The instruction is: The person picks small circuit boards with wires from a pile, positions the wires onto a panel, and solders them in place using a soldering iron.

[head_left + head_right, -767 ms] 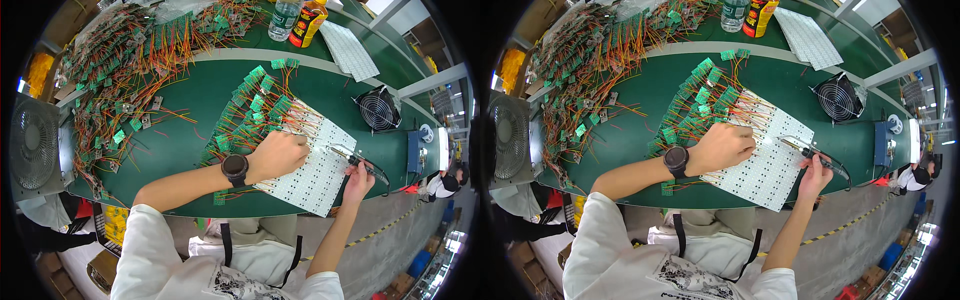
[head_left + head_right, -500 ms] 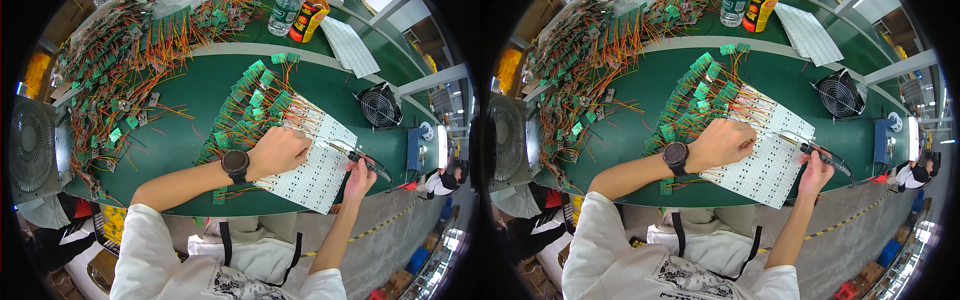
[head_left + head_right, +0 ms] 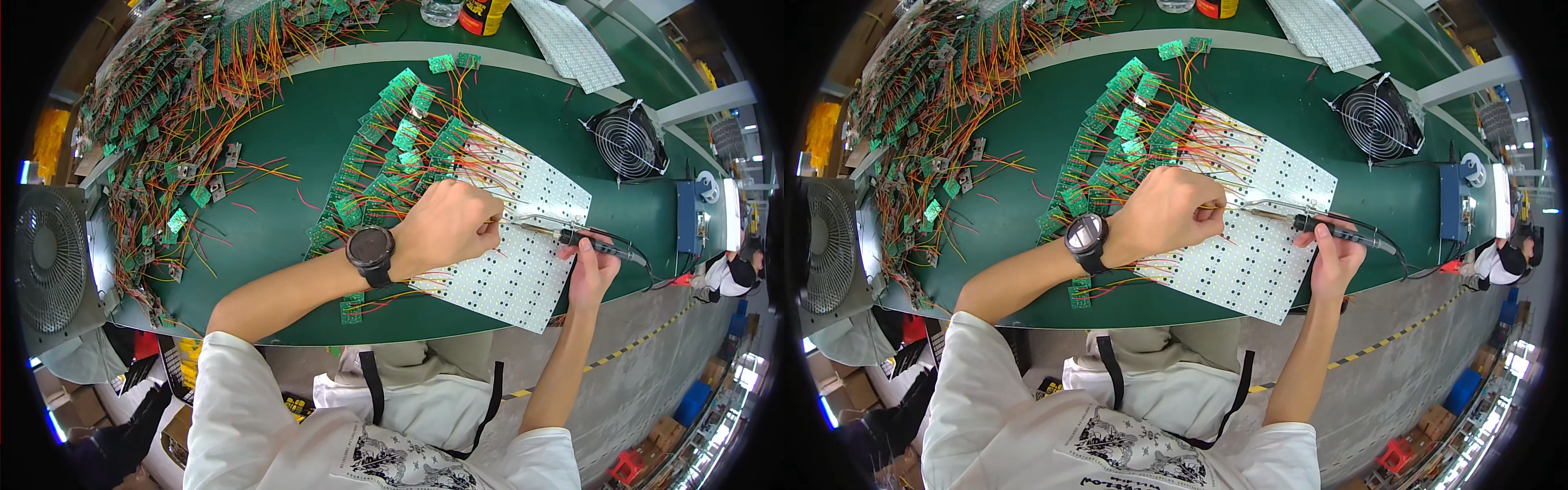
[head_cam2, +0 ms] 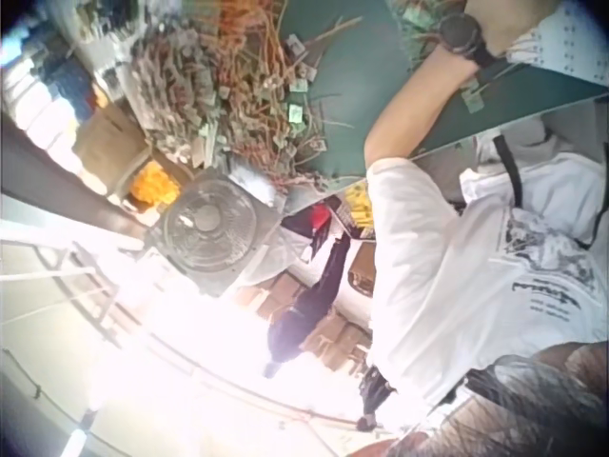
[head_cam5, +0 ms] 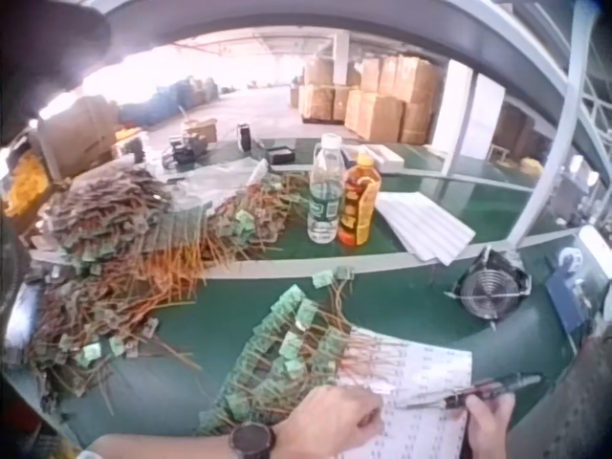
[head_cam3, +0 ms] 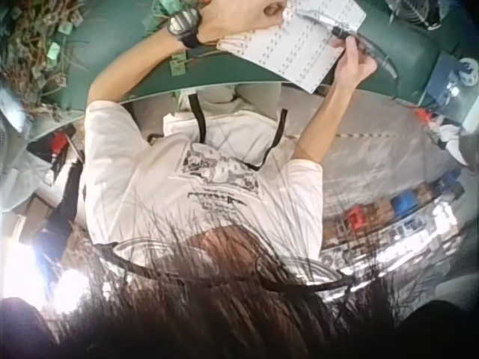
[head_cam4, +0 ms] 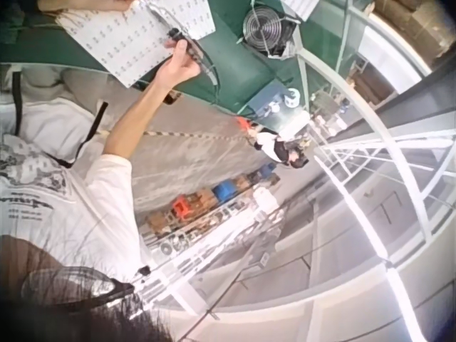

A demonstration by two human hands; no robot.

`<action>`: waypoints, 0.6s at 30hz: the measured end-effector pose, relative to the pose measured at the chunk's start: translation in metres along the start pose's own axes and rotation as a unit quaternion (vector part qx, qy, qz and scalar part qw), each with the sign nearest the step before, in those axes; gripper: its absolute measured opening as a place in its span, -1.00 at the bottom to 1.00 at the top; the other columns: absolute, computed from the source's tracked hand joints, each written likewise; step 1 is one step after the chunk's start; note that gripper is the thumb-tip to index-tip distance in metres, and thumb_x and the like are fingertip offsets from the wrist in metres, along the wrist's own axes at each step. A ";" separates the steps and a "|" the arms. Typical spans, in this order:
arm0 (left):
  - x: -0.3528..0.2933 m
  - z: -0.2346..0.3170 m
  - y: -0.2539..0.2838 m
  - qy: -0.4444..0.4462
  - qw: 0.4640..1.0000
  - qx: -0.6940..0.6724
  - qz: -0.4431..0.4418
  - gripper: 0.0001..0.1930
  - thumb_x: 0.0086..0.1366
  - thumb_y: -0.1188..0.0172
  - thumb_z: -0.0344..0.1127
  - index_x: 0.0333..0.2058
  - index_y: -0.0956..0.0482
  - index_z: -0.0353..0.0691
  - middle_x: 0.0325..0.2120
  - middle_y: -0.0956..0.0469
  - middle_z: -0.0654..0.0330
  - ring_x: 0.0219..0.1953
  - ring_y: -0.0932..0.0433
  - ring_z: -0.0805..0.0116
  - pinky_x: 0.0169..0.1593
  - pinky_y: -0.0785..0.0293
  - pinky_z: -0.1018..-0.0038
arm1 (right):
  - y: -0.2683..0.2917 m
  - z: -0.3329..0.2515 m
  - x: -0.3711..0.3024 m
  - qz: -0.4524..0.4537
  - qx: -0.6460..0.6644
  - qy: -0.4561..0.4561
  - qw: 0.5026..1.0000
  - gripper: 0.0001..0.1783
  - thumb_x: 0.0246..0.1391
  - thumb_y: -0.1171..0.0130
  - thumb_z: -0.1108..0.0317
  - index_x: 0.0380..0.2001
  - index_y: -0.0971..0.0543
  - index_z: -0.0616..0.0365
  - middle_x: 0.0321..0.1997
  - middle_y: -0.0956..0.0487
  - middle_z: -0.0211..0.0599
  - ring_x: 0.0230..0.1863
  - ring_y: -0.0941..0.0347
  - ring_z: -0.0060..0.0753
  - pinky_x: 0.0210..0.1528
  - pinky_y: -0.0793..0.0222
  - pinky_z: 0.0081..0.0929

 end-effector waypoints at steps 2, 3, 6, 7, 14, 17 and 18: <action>0.001 0.001 0.001 -0.004 1.000 -0.007 0.003 -0.94 -0.04 -0.26 -0.49 -0.58 -0.54 -0.25 -0.72 -0.47 0.23 -0.64 -0.51 0.18 -0.50 -0.44 0.31 | 0.000 0.001 0.000 -0.003 -0.003 0.001 1.000 -0.73 0.13 -0.22 0.49 -0.14 -0.53 0.47 -0.32 -0.61 -0.07 -0.54 -0.57 -0.26 -0.46 -0.49 -0.44; 0.001 0.001 0.001 -0.003 1.000 -0.007 0.002 -0.94 -0.04 -0.26 -0.49 -0.58 -0.54 -0.25 -0.72 -0.47 0.23 -0.64 -0.51 0.18 -0.50 -0.44 0.31 | 0.000 0.001 0.000 -0.007 -0.005 0.006 1.000 -0.73 0.13 -0.22 0.49 -0.14 -0.53 0.47 -0.32 -0.62 -0.07 -0.54 -0.57 -0.27 -0.46 -0.49 -0.44; 0.001 0.001 0.001 0.003 1.000 -0.001 -0.009 -0.94 -0.04 -0.25 -0.49 -0.58 -0.54 -0.25 -0.72 -0.47 0.23 -0.64 -0.51 0.18 -0.50 -0.44 0.30 | 0.001 0.001 -0.001 -0.010 -0.014 0.007 1.000 -0.73 0.13 -0.23 0.49 -0.14 -0.53 0.47 -0.31 -0.62 -0.07 -0.54 -0.57 -0.28 -0.46 -0.49 -0.44; 0.001 0.001 0.000 -0.002 1.000 -0.004 -0.005 -0.94 -0.04 -0.25 -0.49 -0.58 -0.54 -0.25 -0.71 -0.47 0.22 -0.64 -0.51 0.18 -0.50 -0.44 0.30 | 0.001 0.001 -0.001 -0.010 -0.022 0.005 1.000 -0.72 0.13 -0.23 0.49 -0.14 -0.53 0.47 -0.31 -0.62 -0.07 -0.53 -0.57 -0.28 -0.46 -0.50 -0.44; 0.000 0.000 0.001 -0.005 1.000 0.000 -0.001 -0.95 -0.03 -0.23 -0.49 -0.58 -0.54 -0.26 -0.70 -0.48 0.20 -0.63 -0.52 0.16 -0.50 -0.44 0.29 | -0.004 -0.002 -0.002 -0.004 -0.038 -0.005 0.999 -0.73 0.15 -0.20 0.44 -0.15 -0.54 0.44 -0.33 -0.60 -0.09 -0.52 -0.54 -0.30 -0.42 -0.44 -0.41; 0.000 0.000 0.001 -0.008 1.000 0.010 0.004 -0.96 -0.03 -0.23 -0.49 -0.58 -0.54 -0.26 -0.70 -0.48 0.20 -0.63 -0.52 0.15 -0.49 -0.44 0.28 | -0.002 0.000 -0.002 -0.010 -0.036 -0.003 0.999 -0.73 0.15 -0.20 0.45 -0.15 -0.54 0.44 -0.34 -0.61 -0.09 -0.53 -0.54 -0.30 -0.42 -0.45 -0.41; 0.000 0.000 0.000 -0.009 1.000 0.009 0.004 -0.96 -0.03 -0.23 -0.49 -0.58 -0.54 -0.26 -0.70 -0.48 0.20 -0.63 -0.52 0.15 -0.49 -0.44 0.28 | -0.001 0.000 -0.002 -0.010 -0.038 -0.002 0.999 -0.74 0.15 -0.21 0.45 -0.15 -0.54 0.44 -0.34 -0.61 -0.09 -0.53 -0.54 -0.31 -0.42 -0.45 -0.42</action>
Point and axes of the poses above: each hand's wrist, its own x-axis towards the middle knuckle, its own y-axis out of the back of the hand, z = x × y, the point moved 4 cm from there along x, towards the middle knuckle
